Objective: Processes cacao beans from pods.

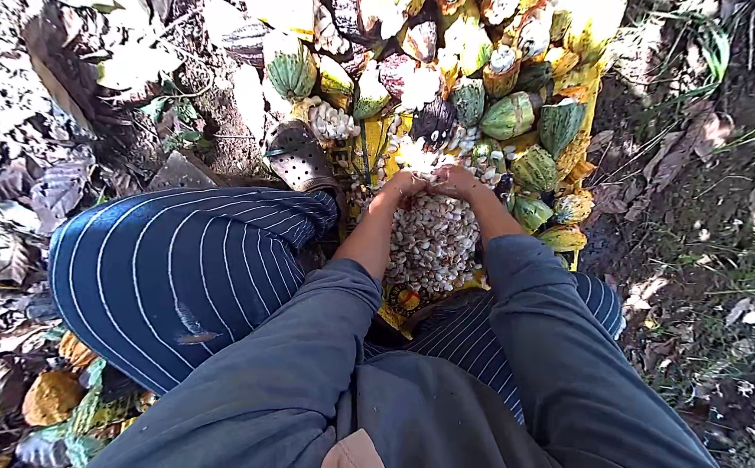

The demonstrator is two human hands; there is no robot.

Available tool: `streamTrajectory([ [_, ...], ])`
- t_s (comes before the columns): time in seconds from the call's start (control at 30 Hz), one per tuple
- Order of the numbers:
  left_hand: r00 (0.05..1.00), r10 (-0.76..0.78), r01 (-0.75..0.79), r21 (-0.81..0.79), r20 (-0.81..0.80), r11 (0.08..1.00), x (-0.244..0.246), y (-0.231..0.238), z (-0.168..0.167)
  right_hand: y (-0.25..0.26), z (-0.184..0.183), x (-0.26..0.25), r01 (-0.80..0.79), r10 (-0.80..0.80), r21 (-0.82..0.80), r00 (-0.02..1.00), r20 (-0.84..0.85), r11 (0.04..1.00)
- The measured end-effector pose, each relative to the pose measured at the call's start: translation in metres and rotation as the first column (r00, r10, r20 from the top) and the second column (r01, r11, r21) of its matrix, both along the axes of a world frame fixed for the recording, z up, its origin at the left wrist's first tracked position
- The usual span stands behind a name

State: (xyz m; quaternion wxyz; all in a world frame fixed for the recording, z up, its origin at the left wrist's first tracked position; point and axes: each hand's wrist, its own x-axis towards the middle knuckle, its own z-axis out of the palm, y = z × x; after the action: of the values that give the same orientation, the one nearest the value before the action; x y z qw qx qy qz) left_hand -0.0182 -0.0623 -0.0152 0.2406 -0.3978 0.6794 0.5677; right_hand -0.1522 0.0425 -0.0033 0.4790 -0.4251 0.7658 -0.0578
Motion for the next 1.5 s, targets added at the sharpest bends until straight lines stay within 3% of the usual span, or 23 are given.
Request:
streamTrajectory([
  [0.03, 0.994, -0.104, 0.105, -0.023, 0.035, 0.994, -0.001, -0.005, 0.008, -0.001, 0.008, -0.008, -0.045, 0.044, 0.024, 0.999, 0.024, 0.999],
  [0.1, 0.980, -0.161, 0.176, -0.135, 0.118, 0.975, -0.009, -0.018, 0.025, -0.005, 0.019, -0.025, 0.067, -0.067, -0.020, 0.998, -0.021, 0.998],
  [0.17, 0.988, -0.046, 0.091, -0.313, 0.150, 0.945, -0.016, -0.029, 0.029, -0.011, 0.026, -0.034, 0.260, -0.269, -0.100, 0.958, -0.095, 0.960],
  [0.23, 0.993, 0.090, -0.046, -0.430, 0.082, 0.902, -0.025, -0.038, 0.021, -0.021, 0.023, -0.041, 0.349, -0.364, -0.135, 0.924, -0.113, 0.927],
  [0.37, 0.991, 0.101, -0.128, -0.391, -0.091, 0.911, -0.034, -0.038, -0.009, -0.032, -0.005, -0.042, 0.332, -0.347, -0.116, 0.926, -0.148, 0.936],
  [0.5, 0.999, 0.026, -0.016, -0.402, 0.019, 0.916, -0.035, -0.014, -0.017, -0.035, -0.014, -0.017, 0.227, -0.221, 0.007, 0.952, -0.212, 0.974],
  [0.6, 0.997, 0.073, -0.083, -0.410, -0.039, 0.909, -0.026, 0.004, -0.018, -0.016, -0.020, -0.001, 0.209, -0.219, -0.069, 0.952, -0.214, 0.975],
  [0.7, 0.952, 0.157, -0.251, -0.374, -0.263, 0.893, -0.002, 0.029, -0.027, 0.012, -0.027, 0.023, 0.295, -0.335, -0.218, 0.925, -0.178, 0.930],
  [0.77, 0.886, 0.337, -0.420, -0.246, -0.319, 0.873, 0.006, 0.051, -0.032, 0.026, -0.029, 0.047, 0.581, -0.608, -0.307, 0.794, 0.012, 0.754],
  [0.83, 0.768, 0.556, -0.601, -0.057, -0.319, 0.797, 0.002, 0.069, -0.030, 0.027, -0.024, 0.070, 0.895, -0.839, -0.229, 0.441, 0.320, 0.383],
  [0.9, 0.681, 0.675, -0.686, 0.075, -0.285, 0.724, 0.001, 0.086, -0.020, 0.030, -0.022, 0.088, 0.988, -0.847, -0.096, 0.153, 0.509, 0.121],
  [0.97, 0.682, 0.680, -0.696, 0.050, -0.268, 0.717, -0.009, 0.089, -0.002, 0.024, -0.012, 0.088, 0.987, -0.827, -0.153, 0.130, 0.547, 0.053],
  [1.07, 0.798, 0.555, -0.588, -0.103, -0.235, 0.802, -0.013, 0.090, 0.024, 0.026, 0.010, 0.078, 0.926, -0.901, -0.306, 0.314, 0.299, 0.222],
  [1.13, 0.883, 0.408, -0.450, -0.170, -0.232, 0.877, -0.016, 0.085, 0.038, 0.032, 0.033, 0.072, 0.826, -0.863, -0.281, 0.505, -0.020, 0.490],
  [1.17, 0.920, 0.324, -0.366, -0.189, -0.221, 0.911, -0.017, 0.082, 0.043, 0.036, 0.043, 0.070, 0.737, -0.762, -0.192, 0.624, -0.177, 0.648],
  [1.2, 0.947, 0.243, -0.285, -0.205, -0.208, 0.936, -0.019, 0.078, 0.046, 0.038, 0.049, 0.069, 0.694, -0.697, -0.121, 0.667, -0.264, 0.710],
  [1.27, 0.974, 0.130, -0.172, -0.231, -0.186, 0.958, -0.022, 0.071, 0.046, 0.045, 0.046, 0.069, 0.775, -0.763, -0.078, 0.590, -0.266, 0.627],
  [1.33, 0.987, 0.090, -0.119, -0.234, -0.131, 0.965, -0.023, 0.064, 0.046, 0.051, 0.040, 0.067, 0.864, -0.853, -0.076, 0.471, -0.226, 0.498],
  [1.37, 0.991, 0.084, -0.106, -0.229, -0.103, 0.968, -0.024, 0.059, 0.047, 0.052, 0.040, 0.065, 0.874, -0.863, -0.074, 0.455, -0.219, 0.480],
  [1.5, 0.998, 0.019, -0.033, -0.246, -0.060, 0.969, -0.022, 0.038, 0.043, 0.053, 0.040, 0.049, 0.759, -0.759, -0.068, 0.635, -0.145, 0.648],
])
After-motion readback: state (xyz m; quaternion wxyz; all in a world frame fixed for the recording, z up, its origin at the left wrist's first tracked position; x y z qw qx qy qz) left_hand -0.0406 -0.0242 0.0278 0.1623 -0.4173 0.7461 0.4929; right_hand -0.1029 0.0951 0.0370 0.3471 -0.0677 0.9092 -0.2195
